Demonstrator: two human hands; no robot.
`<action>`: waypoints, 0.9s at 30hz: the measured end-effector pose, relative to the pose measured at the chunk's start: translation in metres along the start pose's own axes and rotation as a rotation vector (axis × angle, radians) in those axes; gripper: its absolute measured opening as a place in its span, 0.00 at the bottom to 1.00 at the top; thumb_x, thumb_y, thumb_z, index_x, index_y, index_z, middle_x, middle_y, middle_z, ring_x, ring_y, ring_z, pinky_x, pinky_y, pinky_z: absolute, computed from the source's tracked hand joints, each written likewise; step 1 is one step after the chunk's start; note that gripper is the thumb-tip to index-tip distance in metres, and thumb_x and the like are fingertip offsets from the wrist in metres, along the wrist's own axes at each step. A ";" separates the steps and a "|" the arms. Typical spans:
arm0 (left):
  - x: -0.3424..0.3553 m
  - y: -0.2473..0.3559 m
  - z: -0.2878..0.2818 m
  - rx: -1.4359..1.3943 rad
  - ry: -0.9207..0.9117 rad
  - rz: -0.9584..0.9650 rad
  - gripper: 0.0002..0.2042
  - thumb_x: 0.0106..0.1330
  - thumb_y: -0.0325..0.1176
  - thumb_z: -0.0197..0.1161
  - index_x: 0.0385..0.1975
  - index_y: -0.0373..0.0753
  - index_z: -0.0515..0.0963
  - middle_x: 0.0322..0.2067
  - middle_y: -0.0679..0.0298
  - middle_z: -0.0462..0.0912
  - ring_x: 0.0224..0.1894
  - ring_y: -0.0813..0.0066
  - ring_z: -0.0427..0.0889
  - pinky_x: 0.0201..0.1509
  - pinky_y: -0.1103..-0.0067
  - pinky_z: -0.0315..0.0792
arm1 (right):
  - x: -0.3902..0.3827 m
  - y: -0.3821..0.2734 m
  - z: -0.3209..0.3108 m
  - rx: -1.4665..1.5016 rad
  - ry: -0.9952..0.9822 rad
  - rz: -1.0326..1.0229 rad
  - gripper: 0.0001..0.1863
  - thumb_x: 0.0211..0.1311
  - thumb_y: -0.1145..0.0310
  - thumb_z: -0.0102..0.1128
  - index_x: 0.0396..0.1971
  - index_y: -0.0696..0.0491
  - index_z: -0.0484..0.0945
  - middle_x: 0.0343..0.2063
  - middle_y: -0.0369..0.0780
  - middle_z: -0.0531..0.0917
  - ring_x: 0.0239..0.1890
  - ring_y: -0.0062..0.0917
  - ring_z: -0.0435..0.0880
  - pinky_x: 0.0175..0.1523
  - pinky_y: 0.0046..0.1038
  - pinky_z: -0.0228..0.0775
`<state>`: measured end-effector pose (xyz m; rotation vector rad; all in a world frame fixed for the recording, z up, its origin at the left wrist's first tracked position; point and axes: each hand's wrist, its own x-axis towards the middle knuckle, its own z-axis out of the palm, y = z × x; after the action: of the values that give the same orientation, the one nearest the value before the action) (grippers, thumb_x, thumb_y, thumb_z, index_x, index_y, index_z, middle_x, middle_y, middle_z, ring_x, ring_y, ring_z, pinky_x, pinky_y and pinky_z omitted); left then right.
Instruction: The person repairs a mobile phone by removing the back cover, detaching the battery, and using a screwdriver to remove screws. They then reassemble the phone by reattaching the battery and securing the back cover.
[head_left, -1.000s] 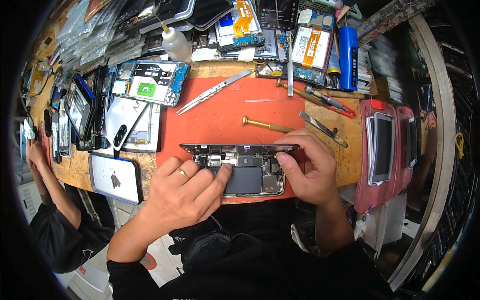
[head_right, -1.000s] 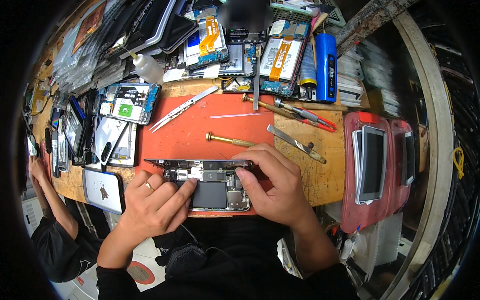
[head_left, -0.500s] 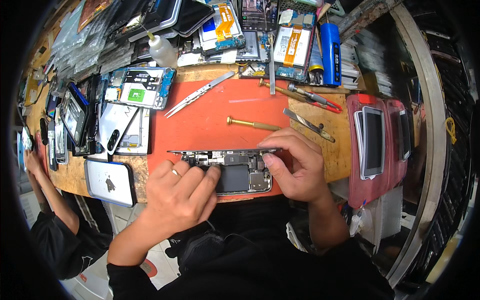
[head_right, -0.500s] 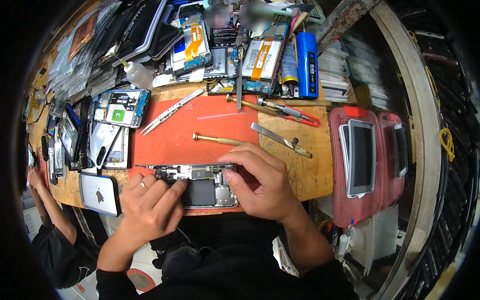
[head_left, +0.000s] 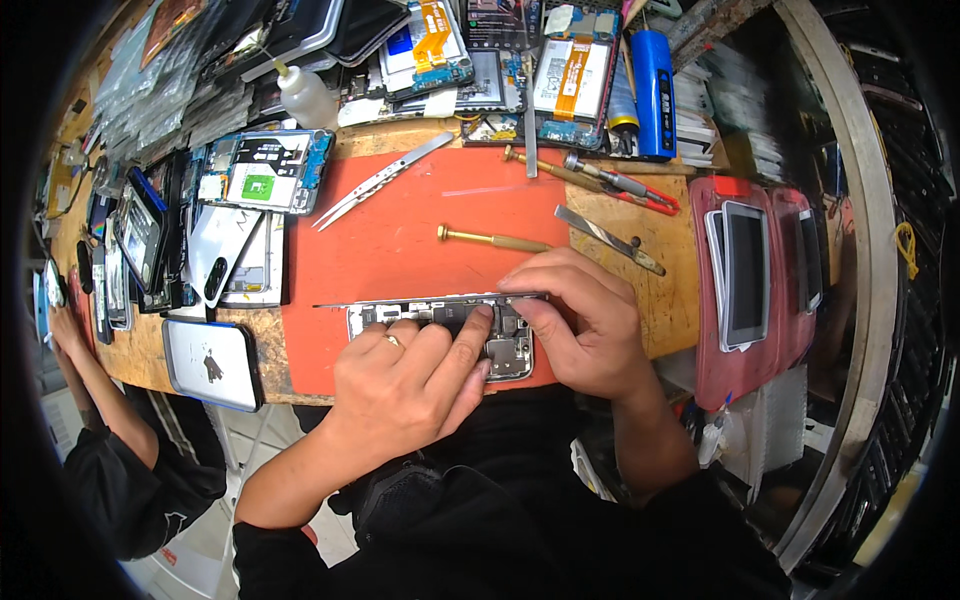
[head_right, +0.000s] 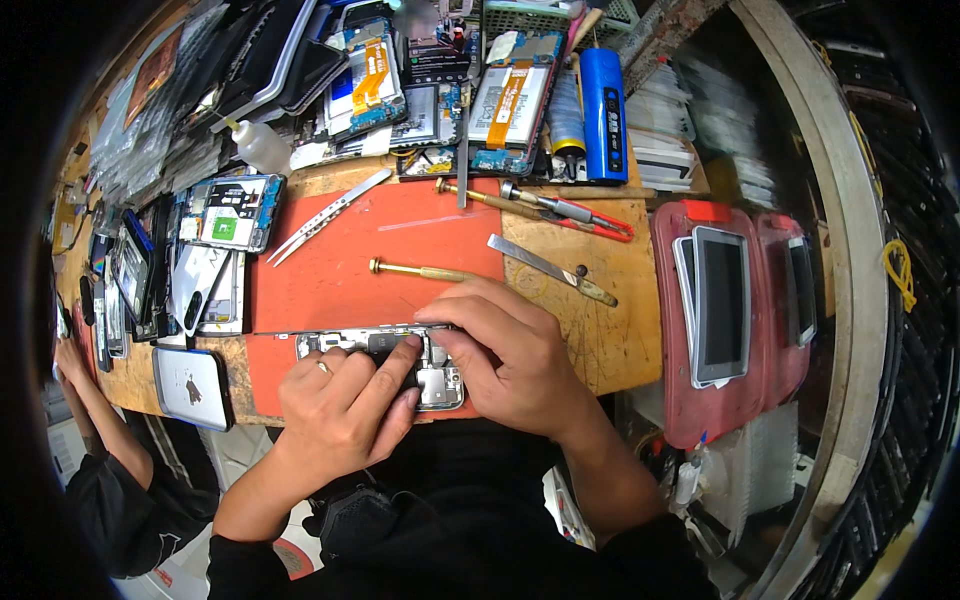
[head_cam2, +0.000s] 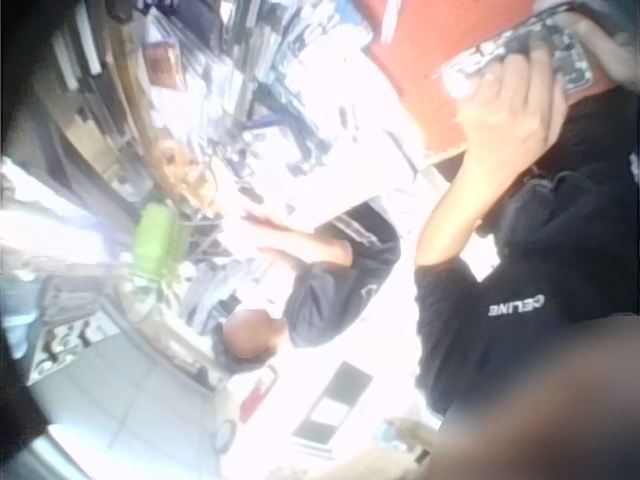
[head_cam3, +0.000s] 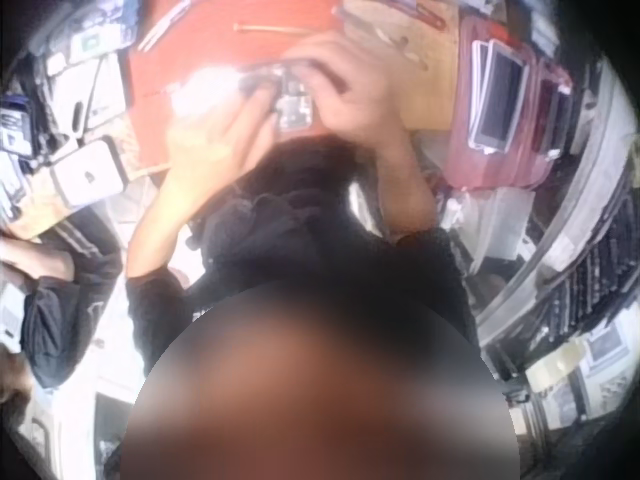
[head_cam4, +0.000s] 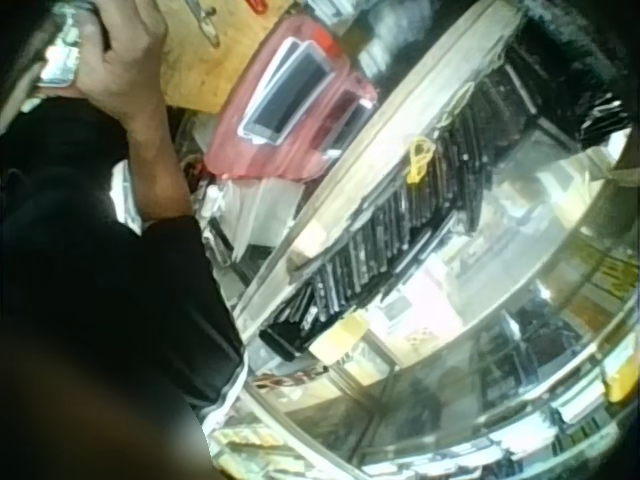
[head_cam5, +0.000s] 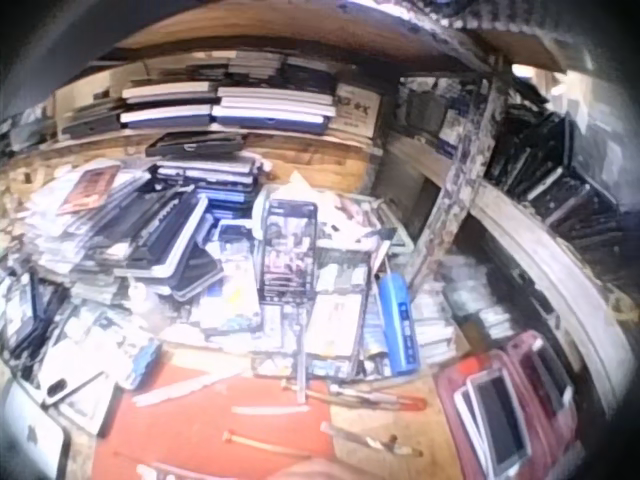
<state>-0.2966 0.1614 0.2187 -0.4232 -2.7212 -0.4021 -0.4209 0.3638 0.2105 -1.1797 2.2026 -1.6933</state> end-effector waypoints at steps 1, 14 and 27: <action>0.000 0.000 -0.001 0.006 -0.008 0.002 0.23 0.65 0.38 0.74 0.59 0.38 0.90 0.27 0.68 0.69 0.28 0.72 0.76 0.32 0.73 0.68 | 0.001 -0.001 -0.001 -0.003 -0.003 -0.002 0.13 0.65 0.87 0.68 0.47 0.60 0.86 0.40 0.46 0.89 0.41 0.37 0.91 0.45 0.33 0.82; 0.001 -0.001 0.002 -0.030 0.021 -0.012 0.23 0.61 0.36 0.76 0.57 0.38 0.90 0.26 0.66 0.70 0.25 0.68 0.73 0.30 0.71 0.66 | 0.001 0.003 0.002 0.016 0.021 -0.038 0.13 0.63 0.87 0.69 0.46 0.60 0.87 0.40 0.45 0.89 0.42 0.41 0.91 0.46 0.37 0.83; 0.004 0.002 -0.002 0.055 -0.009 0.014 0.21 0.64 0.37 0.74 0.57 0.39 0.91 0.26 0.68 0.69 0.26 0.72 0.75 0.31 0.74 0.69 | 0.002 0.002 0.001 -0.008 0.022 -0.047 0.12 0.64 0.86 0.70 0.45 0.60 0.87 0.39 0.45 0.89 0.41 0.40 0.91 0.45 0.37 0.83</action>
<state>-0.2988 0.1631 0.2224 -0.4305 -2.7292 -0.3216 -0.4227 0.3617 0.2085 -1.2298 2.2132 -1.7254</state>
